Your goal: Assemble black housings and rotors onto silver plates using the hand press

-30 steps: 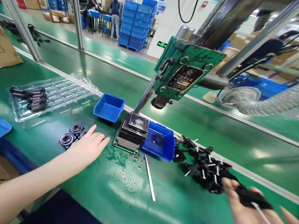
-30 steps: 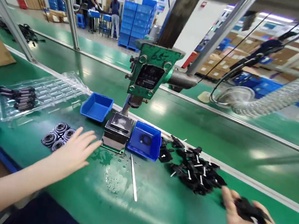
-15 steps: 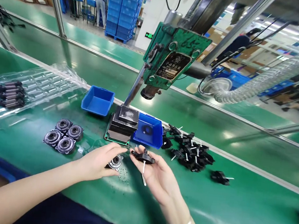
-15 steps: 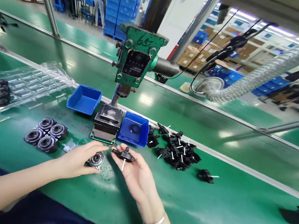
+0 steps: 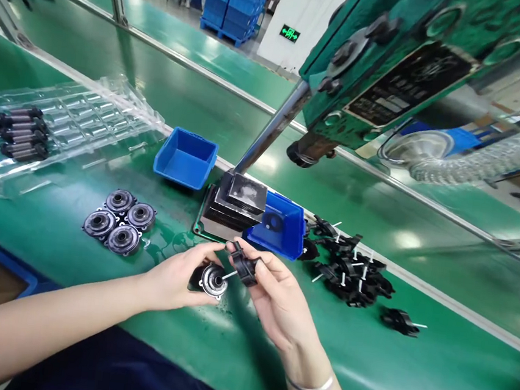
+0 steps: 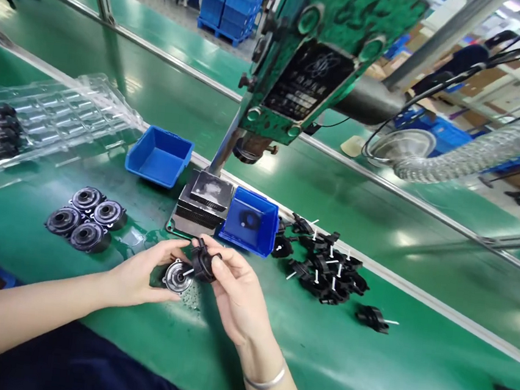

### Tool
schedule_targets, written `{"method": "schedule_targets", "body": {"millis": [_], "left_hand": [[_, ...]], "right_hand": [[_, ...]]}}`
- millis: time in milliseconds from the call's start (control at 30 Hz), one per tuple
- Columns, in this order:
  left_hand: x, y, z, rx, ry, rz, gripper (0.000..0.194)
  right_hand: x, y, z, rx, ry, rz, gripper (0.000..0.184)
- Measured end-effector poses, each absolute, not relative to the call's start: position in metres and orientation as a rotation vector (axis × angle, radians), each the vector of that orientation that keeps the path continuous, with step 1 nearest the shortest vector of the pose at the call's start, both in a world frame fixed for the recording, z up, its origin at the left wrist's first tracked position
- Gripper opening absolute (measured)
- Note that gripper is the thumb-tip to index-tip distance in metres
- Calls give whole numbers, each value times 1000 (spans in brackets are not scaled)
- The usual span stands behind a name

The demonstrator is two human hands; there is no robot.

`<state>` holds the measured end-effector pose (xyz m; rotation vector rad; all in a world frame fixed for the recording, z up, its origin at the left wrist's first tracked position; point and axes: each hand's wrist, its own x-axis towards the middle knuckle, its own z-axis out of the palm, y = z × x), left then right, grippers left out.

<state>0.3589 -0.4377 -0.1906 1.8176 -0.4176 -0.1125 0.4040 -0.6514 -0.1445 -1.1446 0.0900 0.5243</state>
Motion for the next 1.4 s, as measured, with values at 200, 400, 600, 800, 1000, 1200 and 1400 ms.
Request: {"method": "schedule_targets", "body": {"millis": [200, 400, 600, 800, 1000, 1200, 1400], "left_hand": [[360, -437, -187, 1833, -440, -103, 88], [359, -437, -188, 1851, -447, -112, 89], [359, -438, -189, 1866, -479, -84, 88], [360, -438, -191, 1877, -534, -44, 88], [360, -438, -191, 1867, -535, -38, 89], [360, -439, -191, 1882, -550, -24, 88], [360, -438, -191, 1887, -543, -60, 80]], "right_hand": [[404, -647, -144, -1256, 5, 502, 21], [401, -646, -144, -1419, -181, 435, 10], [395, -643, -144, -1593, -326, 328, 8], [390, -654, -148, -1571, -228, 328, 10], [391, -650, -151, -1584, -225, 312, 11], [387, -647, -144, -1806, -418, 184, 10], [381, -650, -151, -2000, -769, -28, 24]]}}
